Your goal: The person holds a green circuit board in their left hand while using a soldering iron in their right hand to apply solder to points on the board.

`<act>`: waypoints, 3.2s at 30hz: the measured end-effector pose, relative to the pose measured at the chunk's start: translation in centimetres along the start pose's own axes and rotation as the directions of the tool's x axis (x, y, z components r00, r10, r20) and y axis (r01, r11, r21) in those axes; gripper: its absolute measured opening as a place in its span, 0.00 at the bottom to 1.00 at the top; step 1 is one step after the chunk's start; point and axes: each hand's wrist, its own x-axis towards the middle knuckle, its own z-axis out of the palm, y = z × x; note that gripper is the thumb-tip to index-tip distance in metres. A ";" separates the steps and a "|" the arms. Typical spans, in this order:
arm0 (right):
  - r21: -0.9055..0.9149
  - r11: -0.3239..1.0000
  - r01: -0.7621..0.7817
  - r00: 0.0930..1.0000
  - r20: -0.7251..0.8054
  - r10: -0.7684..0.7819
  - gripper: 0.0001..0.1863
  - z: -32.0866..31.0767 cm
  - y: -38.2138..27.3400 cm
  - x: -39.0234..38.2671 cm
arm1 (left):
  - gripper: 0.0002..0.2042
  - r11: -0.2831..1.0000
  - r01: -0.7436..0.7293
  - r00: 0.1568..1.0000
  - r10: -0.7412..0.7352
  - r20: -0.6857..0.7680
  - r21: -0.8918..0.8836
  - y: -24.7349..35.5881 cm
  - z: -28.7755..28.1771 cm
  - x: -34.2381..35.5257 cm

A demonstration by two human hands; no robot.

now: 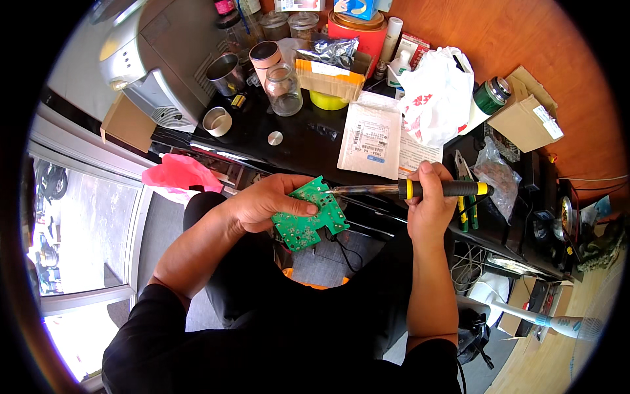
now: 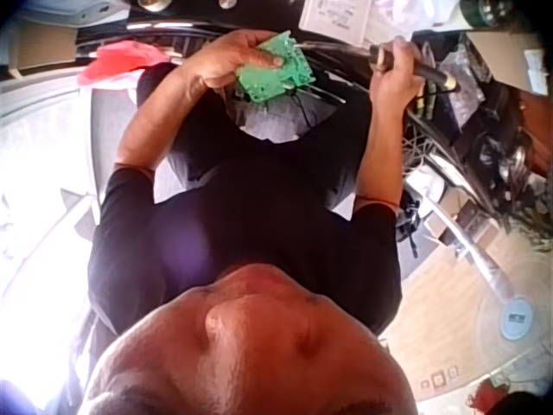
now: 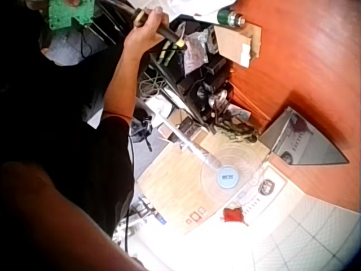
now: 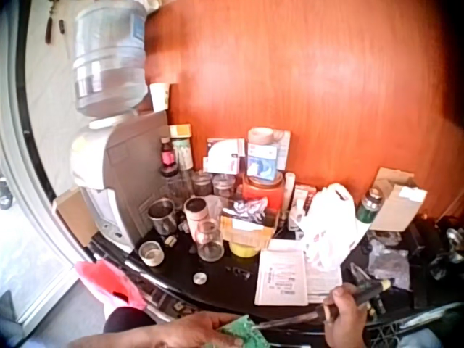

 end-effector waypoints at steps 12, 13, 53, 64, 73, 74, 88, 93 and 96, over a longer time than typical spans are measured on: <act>-0.042 0.999 0.020 1.000 0.014 -0.020 0.13 0.1 -0.3 0.2 | 0.25 1.000 0.011 1.000 -0.011 -0.012 -0.012 0.0 0.2 0.3; -0.056 0.998 0.024 0.999 0.036 -0.022 0.13 -0.1 -0.1 0.3 | 0.25 1.000 0.010 1.000 -0.010 -0.019 -0.015 0.0 0.2 0.2; -0.003 0.998 0.068 0.996 -0.050 -0.068 0.14 0.4 -0.4 0.0 | 0.27 1.000 0.002 0.999 -0.002 -0.036 0.012 -0.2 0.2 0.2; -0.019 0.998 0.055 0.998 -0.034 -0.056 0.14 0.5 -0.4 -0.1 | 0.27 1.000 0.000 0.999 0.000 -0.038 0.002 -0.2 0.1 0.1; -0.023 0.998 0.052 0.998 -0.041 -0.053 0.13 0.5 -0.6 -0.1 | 0.27 1.000 -0.002 0.999 0.002 -0.050 0.005 -0.1 0.2 0.1; -0.021 0.998 0.054 0.997 -0.051 -0.055 0.13 0.5 -0.5 -0.1 | 0.27 1.000 0.000 0.999 0.001 -0.049 0.003 -0.1 0.3 0.1; -0.024 0.998 0.051 0.998 -0.038 -0.052 0.13 0.1 -0.3 0.0 | 0.27 1.000 0.018 0.999 -0.018 -0.045 -0.001 -0.2 0.2 0.2; -0.029 0.998 0.060 0.997 -0.041 -0.061 0.13 0.2 -0.3 -0.1 | 0.27 1.000 0.016 1.000 -0.016 -0.026 0.003 -0.2 0.1 0.3; -0.027 0.997 0.066 0.997 -0.036 -0.067 0.13 0.2 -0.3 -0.1 | 0.27 1.000 0.013 0.999 -0.013 -0.030 0.000 -0.2 0.1 0.3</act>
